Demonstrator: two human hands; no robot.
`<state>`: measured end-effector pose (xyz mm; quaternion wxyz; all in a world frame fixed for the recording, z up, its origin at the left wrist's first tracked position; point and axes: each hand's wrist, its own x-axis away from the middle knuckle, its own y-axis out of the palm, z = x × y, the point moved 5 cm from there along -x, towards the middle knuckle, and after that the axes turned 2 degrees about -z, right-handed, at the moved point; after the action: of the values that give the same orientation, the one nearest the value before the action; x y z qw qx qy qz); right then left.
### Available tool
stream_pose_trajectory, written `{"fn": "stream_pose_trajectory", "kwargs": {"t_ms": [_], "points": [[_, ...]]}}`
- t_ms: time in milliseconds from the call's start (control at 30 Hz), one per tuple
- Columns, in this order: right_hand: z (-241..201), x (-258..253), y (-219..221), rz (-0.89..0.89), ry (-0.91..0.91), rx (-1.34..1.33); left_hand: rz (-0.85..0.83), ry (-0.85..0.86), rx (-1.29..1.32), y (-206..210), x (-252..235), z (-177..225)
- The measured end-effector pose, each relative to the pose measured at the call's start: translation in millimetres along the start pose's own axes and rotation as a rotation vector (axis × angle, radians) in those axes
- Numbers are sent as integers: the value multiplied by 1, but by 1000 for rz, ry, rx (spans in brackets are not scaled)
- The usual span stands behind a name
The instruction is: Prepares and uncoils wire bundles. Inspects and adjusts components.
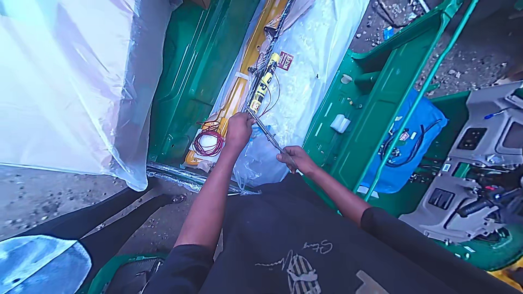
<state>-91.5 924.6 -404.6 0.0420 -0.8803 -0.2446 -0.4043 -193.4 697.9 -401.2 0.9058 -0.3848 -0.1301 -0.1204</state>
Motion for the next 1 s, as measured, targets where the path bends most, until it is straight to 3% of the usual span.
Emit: {"fn": "stream_pose_trajectory", "kwargs": {"t_ms": [400, 633, 767, 900, 1000], "points": [[-2, -14, 11, 63, 45, 20, 5, 73, -71, 2, 2, 4], [-7, -16, 6, 111, 92, 201, 11, 73, -42, 0, -3, -4], [6, -7, -40, 365, -20, 296, 168, 29, -71, -33, 13, -32], [29, -30, -95, 565, 87, 360, 106, -204, -255, -41, 20, -77], [29, -54, -106, 669, 155, 533, 165, -142, -253, -44, 6, -59]]}}
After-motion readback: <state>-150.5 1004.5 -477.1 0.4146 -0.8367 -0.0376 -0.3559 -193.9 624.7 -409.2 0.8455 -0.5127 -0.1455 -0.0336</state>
